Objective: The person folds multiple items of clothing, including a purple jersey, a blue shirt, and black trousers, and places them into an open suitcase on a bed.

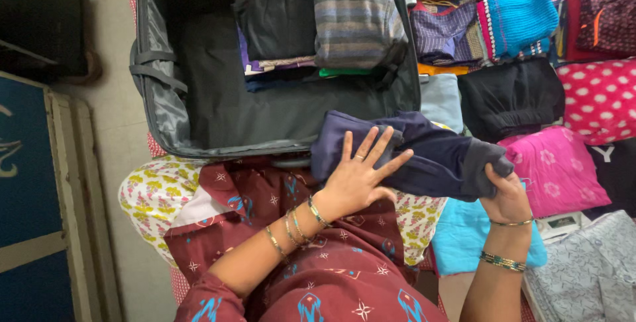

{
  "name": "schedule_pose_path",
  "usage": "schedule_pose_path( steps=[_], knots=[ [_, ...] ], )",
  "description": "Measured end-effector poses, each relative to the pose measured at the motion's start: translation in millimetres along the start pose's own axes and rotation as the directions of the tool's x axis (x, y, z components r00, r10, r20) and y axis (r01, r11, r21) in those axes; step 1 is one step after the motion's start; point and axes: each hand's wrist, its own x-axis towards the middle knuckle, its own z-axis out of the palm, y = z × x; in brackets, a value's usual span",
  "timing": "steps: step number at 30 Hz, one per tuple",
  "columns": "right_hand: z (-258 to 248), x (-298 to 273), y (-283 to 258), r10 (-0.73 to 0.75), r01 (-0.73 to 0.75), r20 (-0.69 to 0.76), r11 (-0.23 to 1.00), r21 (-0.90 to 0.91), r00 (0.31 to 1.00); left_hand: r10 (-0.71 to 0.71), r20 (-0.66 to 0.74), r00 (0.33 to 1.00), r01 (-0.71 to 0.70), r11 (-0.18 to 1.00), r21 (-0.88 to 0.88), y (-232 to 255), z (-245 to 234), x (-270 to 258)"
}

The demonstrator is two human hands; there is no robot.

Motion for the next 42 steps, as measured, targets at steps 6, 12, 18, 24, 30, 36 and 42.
schedule_pose_path(
  steps=[6,12,18,24,30,36,42],
  knots=[
    [3.6,-3.4,0.4,0.013,-0.013,-0.01,1.0,-0.026,1.0,-0.495,-0.043,0.868,0.484,0.822,0.302,-54.2,-32.4,-7.4],
    [3.9,-8.2,-3.9,0.013,-0.013,0.027,1.0,0.001,1.0,-0.639,0.499,0.586,0.718,0.694,0.045,-133.5,-40.5,-23.2],
    [13.7,-16.0,-7.9,0.03,-0.03,0.002,1.0,-0.007,1.0,-0.581,0.513,0.631,0.752,0.62,-0.224,-152.7,-14.6,-27.0],
    [53.5,-32.9,-28.1,0.033,-0.028,0.068,0.997,-0.068,0.997,-0.617,0.132,0.776,0.593,0.643,-0.485,-103.9,-35.1,-0.1],
    [147.9,-56.8,-30.6,-0.066,0.046,-0.096,0.979,-0.2,0.993,-0.518,-0.128,0.846,0.43,0.804,-0.41,-25.0,-74.0,41.1],
    [225.5,-58.8,11.6,-0.41,0.297,-0.02,0.693,-0.657,0.912,-0.408,-0.064,0.911,0.373,0.879,-0.297,19.7,-79.6,60.8],
    [259.5,-60.3,15.0,-0.385,0.352,0.024,0.815,-0.459,0.922,-0.366,-0.043,0.93,0.323,0.864,-0.386,47.3,-61.6,58.3]
  ],
)
